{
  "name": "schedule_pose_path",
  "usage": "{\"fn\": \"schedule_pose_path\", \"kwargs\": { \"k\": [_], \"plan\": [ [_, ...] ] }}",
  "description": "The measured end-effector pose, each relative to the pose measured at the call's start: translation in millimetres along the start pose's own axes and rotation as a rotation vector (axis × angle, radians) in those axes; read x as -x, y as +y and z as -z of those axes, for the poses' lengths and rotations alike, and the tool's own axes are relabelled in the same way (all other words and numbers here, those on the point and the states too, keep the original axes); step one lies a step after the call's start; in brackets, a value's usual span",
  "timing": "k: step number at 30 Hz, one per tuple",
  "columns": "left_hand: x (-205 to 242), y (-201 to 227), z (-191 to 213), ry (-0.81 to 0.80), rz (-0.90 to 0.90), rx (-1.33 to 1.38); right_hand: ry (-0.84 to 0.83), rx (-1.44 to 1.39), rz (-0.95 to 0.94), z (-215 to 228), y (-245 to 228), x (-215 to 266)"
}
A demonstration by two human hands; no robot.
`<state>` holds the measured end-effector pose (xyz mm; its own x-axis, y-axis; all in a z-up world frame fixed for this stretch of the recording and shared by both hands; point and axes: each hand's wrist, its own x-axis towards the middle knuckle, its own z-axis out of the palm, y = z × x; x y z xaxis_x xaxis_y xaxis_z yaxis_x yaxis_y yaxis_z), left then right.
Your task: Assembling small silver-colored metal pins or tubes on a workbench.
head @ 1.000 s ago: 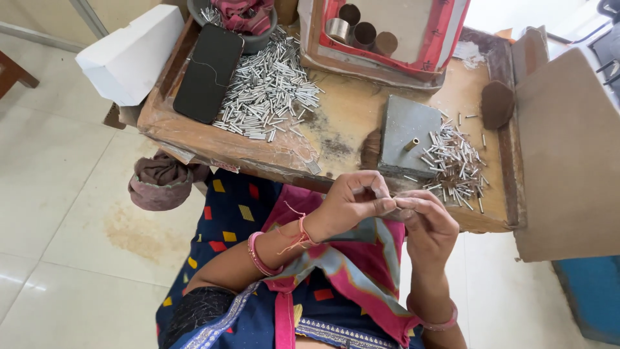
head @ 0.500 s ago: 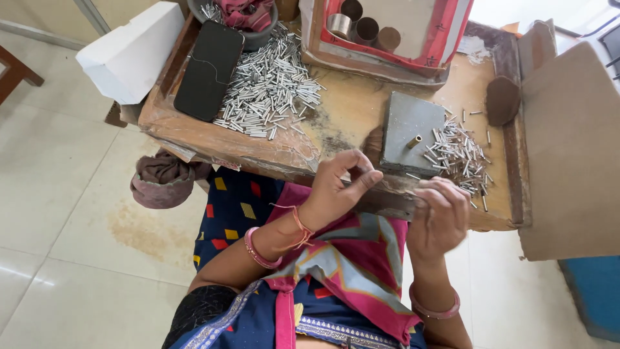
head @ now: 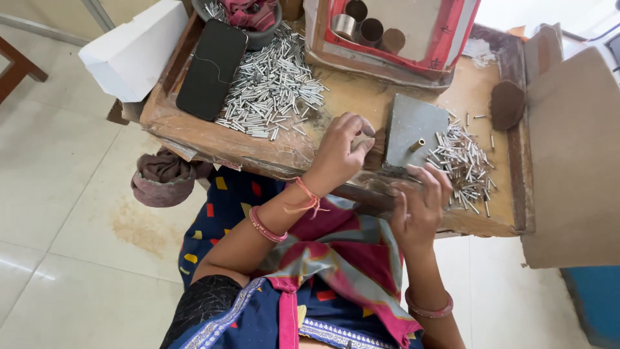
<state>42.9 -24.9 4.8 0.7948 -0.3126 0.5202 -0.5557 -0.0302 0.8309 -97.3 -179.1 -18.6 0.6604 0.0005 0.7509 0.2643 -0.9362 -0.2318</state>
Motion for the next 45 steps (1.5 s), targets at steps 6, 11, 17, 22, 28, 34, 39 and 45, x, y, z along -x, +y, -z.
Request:
{"fn": "schedule_pose_path", "kwargs": {
  "k": [6,11,17,22,28,34,39,45],
  "plan": [
    [-15,-27,-31,-0.084,-0.160,-0.153,0.292,0.119,-0.101,27,7,-31],
    [-12,-32,-36,-0.167,-0.188,-0.325,0.309,0.088,-0.159,21,23,-24],
    [-7,-41,-60,-0.023,0.025,0.146,0.035,-0.004,0.016,1,0,-26],
    [-5,-49,-70,-0.015,0.234,0.659,-0.105,0.041,0.106,-14,1,-38],
    [6,-27,-47,0.077,0.251,0.752,-0.142,0.081,0.115,-23,8,-51],
    [17,2,-10,-0.031,-0.139,-0.110,-0.147,0.034,0.079,-26,11,-57],
    [12,-20,-18,-0.154,-0.176,-0.319,-0.114,-0.084,0.064,-26,11,-61],
    [8,-24,-23,-0.168,-0.114,-0.369,-0.085,-0.101,0.083,-25,11,-59]
  ]
}}
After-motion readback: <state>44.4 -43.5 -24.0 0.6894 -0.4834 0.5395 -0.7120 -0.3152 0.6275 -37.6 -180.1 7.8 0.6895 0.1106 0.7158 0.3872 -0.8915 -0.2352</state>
